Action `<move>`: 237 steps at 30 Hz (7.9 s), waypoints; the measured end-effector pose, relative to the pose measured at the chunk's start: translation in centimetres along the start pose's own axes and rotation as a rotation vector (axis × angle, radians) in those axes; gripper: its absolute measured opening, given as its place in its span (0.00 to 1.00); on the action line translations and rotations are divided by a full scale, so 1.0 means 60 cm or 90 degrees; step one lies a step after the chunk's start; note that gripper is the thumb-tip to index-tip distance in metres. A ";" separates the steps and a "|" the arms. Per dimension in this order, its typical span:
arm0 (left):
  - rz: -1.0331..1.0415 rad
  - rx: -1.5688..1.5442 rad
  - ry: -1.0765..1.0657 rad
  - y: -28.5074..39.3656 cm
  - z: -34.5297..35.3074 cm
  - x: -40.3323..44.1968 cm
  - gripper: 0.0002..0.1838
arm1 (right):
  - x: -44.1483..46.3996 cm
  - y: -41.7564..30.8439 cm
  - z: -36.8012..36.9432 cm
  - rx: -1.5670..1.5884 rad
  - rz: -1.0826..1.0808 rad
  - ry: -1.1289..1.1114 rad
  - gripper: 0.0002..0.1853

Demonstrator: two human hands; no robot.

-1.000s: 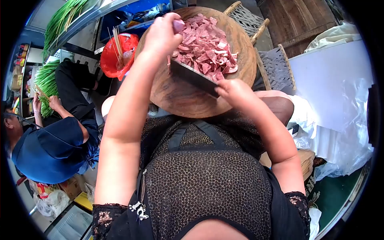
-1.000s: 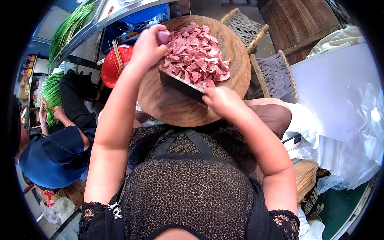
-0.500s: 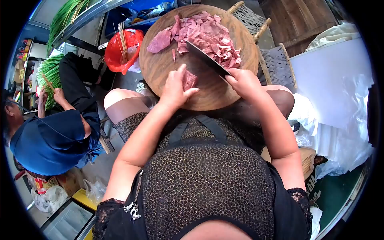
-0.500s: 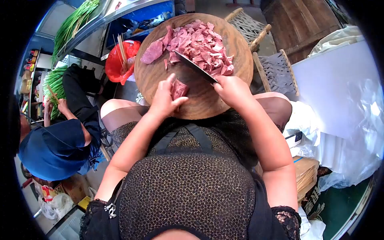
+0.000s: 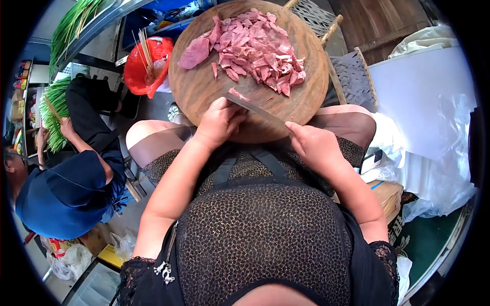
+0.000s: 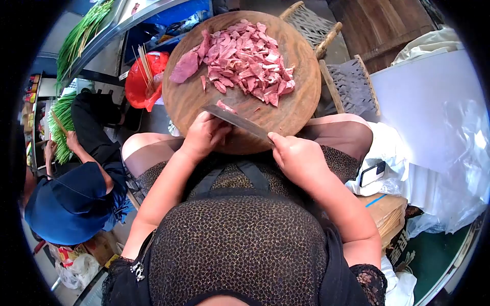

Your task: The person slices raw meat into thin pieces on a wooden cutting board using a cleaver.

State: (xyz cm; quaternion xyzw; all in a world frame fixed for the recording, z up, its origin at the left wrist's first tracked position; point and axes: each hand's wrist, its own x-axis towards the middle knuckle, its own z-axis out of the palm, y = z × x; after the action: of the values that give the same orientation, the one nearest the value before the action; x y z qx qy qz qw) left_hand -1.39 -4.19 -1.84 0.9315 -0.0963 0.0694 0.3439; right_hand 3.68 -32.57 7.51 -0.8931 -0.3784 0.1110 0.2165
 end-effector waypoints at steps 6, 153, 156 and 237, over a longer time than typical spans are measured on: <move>-0.042 -0.183 -0.171 0.006 -0.052 0.016 0.41 | 0.001 -0.013 -0.014 -0.055 0.000 -0.025 0.16; -0.067 0.033 0.038 0.026 0.021 -0.030 0.36 | 0.131 -0.032 0.002 -0.099 -0.016 -0.255 0.08; -0.047 0.047 0.054 0.022 0.030 -0.036 0.36 | 0.152 -0.035 0.025 -0.075 -0.047 -0.226 0.07; -0.062 0.073 0.074 0.021 0.039 -0.049 0.30 | 0.097 -0.018 -0.009 -0.128 -0.053 -0.236 0.08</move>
State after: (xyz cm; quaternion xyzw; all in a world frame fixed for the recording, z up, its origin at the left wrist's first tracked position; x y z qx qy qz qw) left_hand -4.36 -6.28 -3.37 0.9476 -0.0269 0.1122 0.2979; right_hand 7.24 -27.85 8.32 -0.8579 -0.4578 0.2261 0.0575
